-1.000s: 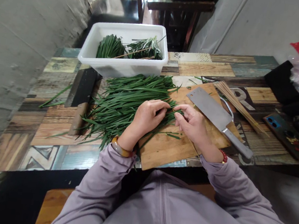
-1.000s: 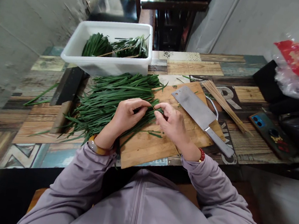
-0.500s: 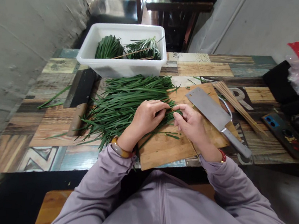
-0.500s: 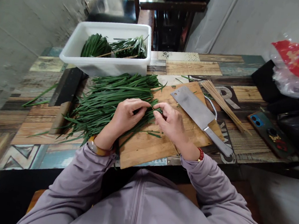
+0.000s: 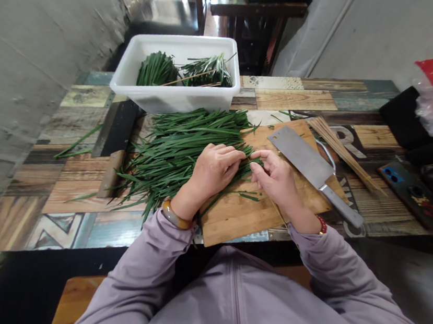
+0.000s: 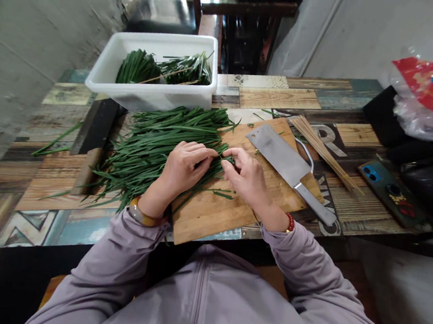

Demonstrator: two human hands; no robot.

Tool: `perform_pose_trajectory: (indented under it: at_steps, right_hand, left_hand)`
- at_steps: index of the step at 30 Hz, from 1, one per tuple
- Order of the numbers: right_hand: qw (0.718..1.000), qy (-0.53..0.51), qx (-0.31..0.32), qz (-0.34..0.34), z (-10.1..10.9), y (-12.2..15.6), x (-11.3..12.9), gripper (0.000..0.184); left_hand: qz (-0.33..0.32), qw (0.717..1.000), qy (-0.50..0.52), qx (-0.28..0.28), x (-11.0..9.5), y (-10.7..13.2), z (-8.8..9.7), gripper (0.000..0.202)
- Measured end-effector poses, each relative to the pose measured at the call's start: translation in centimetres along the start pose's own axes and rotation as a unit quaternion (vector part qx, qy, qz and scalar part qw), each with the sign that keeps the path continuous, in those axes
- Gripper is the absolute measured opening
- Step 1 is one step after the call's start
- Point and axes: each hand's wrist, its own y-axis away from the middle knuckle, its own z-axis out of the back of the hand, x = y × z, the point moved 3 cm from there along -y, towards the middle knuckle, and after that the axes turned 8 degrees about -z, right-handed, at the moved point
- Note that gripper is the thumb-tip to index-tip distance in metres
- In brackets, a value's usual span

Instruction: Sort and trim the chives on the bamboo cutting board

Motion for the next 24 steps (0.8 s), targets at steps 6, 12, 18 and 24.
perform_pose_trajectory:
  at_steps: [6, 12, 18, 24]
  right_hand:
    - [1.000, -0.028, -0.011, -0.008, -0.11, -0.06, -0.26, 0.031]
    - [1.000, -0.027, -0.003, -0.002, 0.01, 0.00, -0.15, 0.044]
    - [0.998, -0.054, 0.011, -0.005, -0.04, -0.02, -0.13, 0.029]
    - [0.997, -0.077, 0.012, -0.006, -0.14, -0.02, -0.30, 0.020]
  left_hand:
    - [-0.014, 1.000, 0.003, 0.009, -0.04, 0.02, 0.01, 0.026]
    - [-0.032, 0.999, 0.033, 0.013, 0.00, 0.05, 0.00, 0.025]
    - [0.002, 0.992, 0.124, -0.008, 0.44, 0.06, -0.07, 0.021]
    - [0.041, 0.984, 0.170, -0.032, 0.54, -0.05, 0.10, 0.019]
